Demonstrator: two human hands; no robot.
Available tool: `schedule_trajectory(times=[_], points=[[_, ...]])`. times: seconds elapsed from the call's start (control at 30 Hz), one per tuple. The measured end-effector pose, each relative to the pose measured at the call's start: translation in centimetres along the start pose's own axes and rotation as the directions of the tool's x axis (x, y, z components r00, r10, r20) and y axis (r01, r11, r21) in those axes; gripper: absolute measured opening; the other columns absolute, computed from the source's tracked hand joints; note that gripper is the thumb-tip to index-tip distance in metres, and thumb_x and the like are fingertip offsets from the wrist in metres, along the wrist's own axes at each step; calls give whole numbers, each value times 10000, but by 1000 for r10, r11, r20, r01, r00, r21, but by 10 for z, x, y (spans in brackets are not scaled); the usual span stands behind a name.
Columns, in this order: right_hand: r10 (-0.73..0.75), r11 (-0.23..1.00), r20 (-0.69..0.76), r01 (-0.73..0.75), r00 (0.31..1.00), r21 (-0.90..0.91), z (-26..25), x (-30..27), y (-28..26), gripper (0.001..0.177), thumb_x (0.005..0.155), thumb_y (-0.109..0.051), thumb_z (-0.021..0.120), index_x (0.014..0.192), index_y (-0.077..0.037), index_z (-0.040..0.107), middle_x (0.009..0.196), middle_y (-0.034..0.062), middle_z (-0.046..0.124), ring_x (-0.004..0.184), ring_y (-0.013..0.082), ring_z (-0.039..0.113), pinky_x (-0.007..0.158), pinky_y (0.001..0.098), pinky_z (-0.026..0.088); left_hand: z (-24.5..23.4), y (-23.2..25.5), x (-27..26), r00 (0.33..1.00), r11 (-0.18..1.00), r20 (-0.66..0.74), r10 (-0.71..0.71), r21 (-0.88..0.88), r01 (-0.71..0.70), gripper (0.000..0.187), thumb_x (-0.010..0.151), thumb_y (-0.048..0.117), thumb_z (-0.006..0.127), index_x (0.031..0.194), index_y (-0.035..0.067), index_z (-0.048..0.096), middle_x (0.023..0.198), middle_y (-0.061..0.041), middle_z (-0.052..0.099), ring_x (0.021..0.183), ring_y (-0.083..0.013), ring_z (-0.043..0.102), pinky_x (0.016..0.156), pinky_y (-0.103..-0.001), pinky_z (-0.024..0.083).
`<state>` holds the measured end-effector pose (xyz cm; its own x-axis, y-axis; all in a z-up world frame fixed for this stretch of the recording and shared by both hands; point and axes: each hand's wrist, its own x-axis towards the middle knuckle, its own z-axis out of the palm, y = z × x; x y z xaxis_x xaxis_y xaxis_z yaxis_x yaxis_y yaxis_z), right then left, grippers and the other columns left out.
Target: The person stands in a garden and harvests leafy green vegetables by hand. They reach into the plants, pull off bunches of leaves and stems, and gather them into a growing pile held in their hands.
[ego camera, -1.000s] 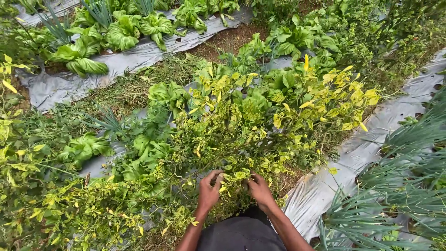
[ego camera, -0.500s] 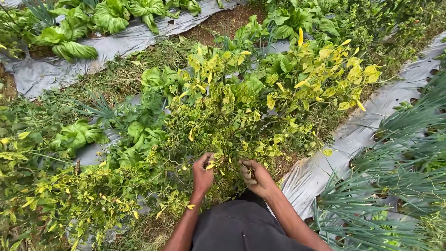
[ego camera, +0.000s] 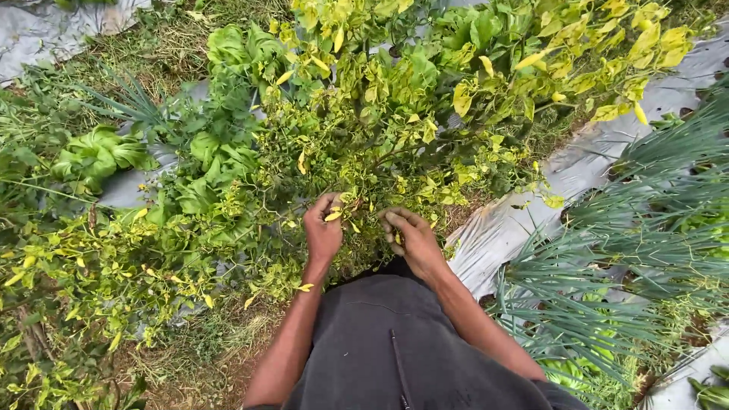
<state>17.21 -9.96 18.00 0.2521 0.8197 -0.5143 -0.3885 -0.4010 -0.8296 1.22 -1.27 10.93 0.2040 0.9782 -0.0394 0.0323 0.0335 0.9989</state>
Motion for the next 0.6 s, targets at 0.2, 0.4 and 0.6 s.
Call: schedule_trajectory(times=[0.2, 0.4, 0.6], points=[[-103, 985, -51, 94, 993, -146, 16, 6, 10, 321, 1052, -206, 614, 1209, 72, 655, 743, 35, 487, 605, 103, 515, 394, 209, 337, 5, -25, -1, 999, 995, 21, 40, 92, -42, 265, 939, -159, 593, 1126, -13, 712, 975, -244, 724, 864, -361, 688, 858, -462, 535], [-50, 997, -94, 45, 994, -60, 29, 15, 5, 272, 1051, -239, 632, 1129, 20, 661, 723, -7, 443, 575, 60, 459, 385, 167, 300, 6, -29, 0, 998, 996, 51, 38, 78, -42, 284, 921, -154, 629, 1127, 15, 725, 972, -210, 739, 882, -336, 704, 869, -464, 564], [122, 986, -50, -115, 991, 121, 35, 24, -2, 172, 1039, -235, 629, 1001, -69, 610, 723, -71, 393, 566, 16, 422, 387, 120, 262, 5, -24, -7, 997, 995, 69, 31, 97, -37, 281, 940, -152, 602, 1123, 22, 724, 965, -202, 733, 882, -327, 698, 879, -472, 563]])
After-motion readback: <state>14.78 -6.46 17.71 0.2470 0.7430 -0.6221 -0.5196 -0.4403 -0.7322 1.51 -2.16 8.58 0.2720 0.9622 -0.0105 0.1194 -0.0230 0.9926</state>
